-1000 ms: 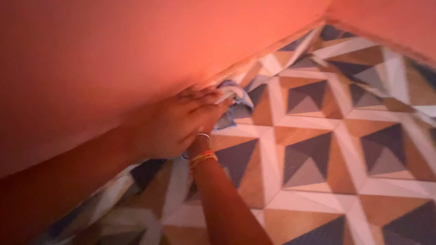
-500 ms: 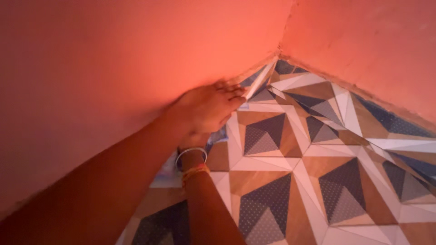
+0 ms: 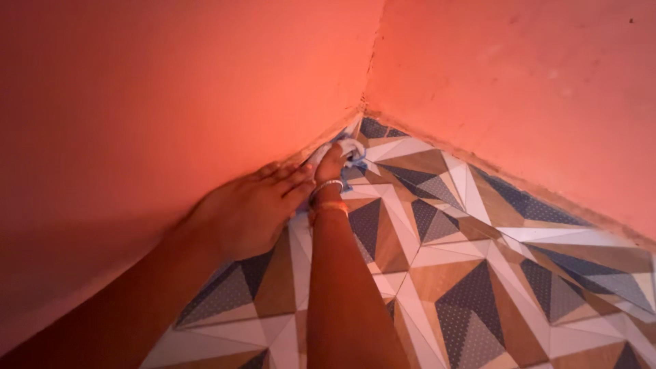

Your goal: The person wipes a geometrically patterned tiled floor with a cloth, moving systematically across the surface. They clean around a floor drain and along the base of a pink wall, using a bucket of water nearby.

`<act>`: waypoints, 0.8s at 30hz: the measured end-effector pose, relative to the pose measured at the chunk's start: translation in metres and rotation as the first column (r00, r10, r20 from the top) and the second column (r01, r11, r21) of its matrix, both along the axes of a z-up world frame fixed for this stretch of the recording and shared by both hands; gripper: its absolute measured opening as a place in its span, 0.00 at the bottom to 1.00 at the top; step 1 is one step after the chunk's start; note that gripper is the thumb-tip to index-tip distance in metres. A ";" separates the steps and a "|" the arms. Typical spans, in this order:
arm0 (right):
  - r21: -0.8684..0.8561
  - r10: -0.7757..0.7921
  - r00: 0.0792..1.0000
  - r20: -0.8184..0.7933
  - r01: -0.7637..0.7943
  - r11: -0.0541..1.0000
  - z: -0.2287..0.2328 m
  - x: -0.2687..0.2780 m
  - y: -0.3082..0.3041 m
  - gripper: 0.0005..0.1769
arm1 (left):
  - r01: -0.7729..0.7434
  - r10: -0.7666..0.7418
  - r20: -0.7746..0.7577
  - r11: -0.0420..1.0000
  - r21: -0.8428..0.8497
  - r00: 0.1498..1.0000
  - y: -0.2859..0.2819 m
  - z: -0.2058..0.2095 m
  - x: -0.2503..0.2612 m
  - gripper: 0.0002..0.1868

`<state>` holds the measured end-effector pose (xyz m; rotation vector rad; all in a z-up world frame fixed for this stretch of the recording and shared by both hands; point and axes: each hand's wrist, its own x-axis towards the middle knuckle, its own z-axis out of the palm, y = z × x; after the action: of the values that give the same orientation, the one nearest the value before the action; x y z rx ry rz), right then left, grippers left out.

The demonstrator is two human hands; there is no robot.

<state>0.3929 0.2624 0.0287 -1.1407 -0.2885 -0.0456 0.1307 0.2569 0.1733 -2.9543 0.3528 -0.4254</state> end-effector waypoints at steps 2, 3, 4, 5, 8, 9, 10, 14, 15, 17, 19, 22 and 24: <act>-0.027 -0.033 0.999 -0.019 0.033 0.999 -0.004 0.011 -0.002 0.38 | -0.018 0.021 -0.030 0.997 0.079 0.999 -0.002 0.004 0.000 0.40; -0.040 -0.054 0.998 -0.021 0.053 0.998 -0.004 0.016 -0.003 0.39 | -0.024 0.027 -0.047 0.997 0.070 0.999 -0.003 0.006 0.002 0.41; -0.047 -0.074 0.997 -0.015 0.073 0.996 -0.002 0.022 -0.004 0.39 | -0.030 0.034 -0.064 0.998 0.060 0.997 -0.003 0.008 0.003 0.41; -0.052 -0.085 0.996 -0.012 0.084 0.995 -0.001 0.024 -0.001 0.39 | -0.043 0.048 -0.088 0.998 0.055 0.995 -0.003 0.008 0.000 0.41; -0.092 -0.137 0.990 0.034 0.140 0.986 0.007 0.032 -0.003 0.39 | -0.038 0.039 -0.093 0.999 0.015 0.995 -0.004 0.008 0.002 0.42; -0.124 -0.156 0.986 0.058 0.162 0.979 0.004 0.029 -0.005 0.39 | -0.036 0.038 -0.091 0.999 0.032 0.995 -0.004 0.007 0.004 0.44; -0.157 -0.177 0.980 0.093 0.190 0.969 0.000 0.023 -0.007 0.40 | -0.033 0.037 -0.090 0.998 0.048 0.995 -0.002 0.007 0.006 0.45; -0.322 -0.130 0.941 0.312 0.233 0.917 -0.028 -0.023 -0.010 0.40 | -0.031 0.032 -0.073 0.999 0.016 0.997 0.005 -0.007 0.005 0.38; -0.354 -0.102 0.934 0.342 0.228 0.907 -0.033 -0.035 -0.008 0.40 | -0.007 0.008 -0.015 0.999 0.046 1.000 0.010 -0.010 0.005 0.39; -0.400 -0.063 0.928 0.367 0.219 0.890 -0.042 -0.048 -0.007 0.41 | 0.030 -0.041 0.103 0.994 0.104 0.994 0.014 -0.021 0.008 0.41; -0.393 -0.079 0.936 0.344 0.220 0.893 -0.049 -0.048 -0.004 0.41 | 0.040 -0.052 0.132 0.995 0.092 0.990 0.020 -0.027 0.007 0.38; -0.177 -0.083 0.996 0.036 0.088 0.980 -0.051 -0.039 0.008 0.43 | -0.021 0.011 0.076 0.992 0.126 0.997 0.017 -0.024 0.013 0.40; -0.063 -0.067 0.998 0.006 0.068 0.996 -0.050 -0.026 0.016 0.43 | -0.018 0.014 0.043 0.994 0.105 0.999 0.011 -0.015 0.037 0.40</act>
<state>0.3665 0.2780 -0.0213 -1.2131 -0.2562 -0.0988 0.1678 0.2684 0.1587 -2.8389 0.3359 -0.4523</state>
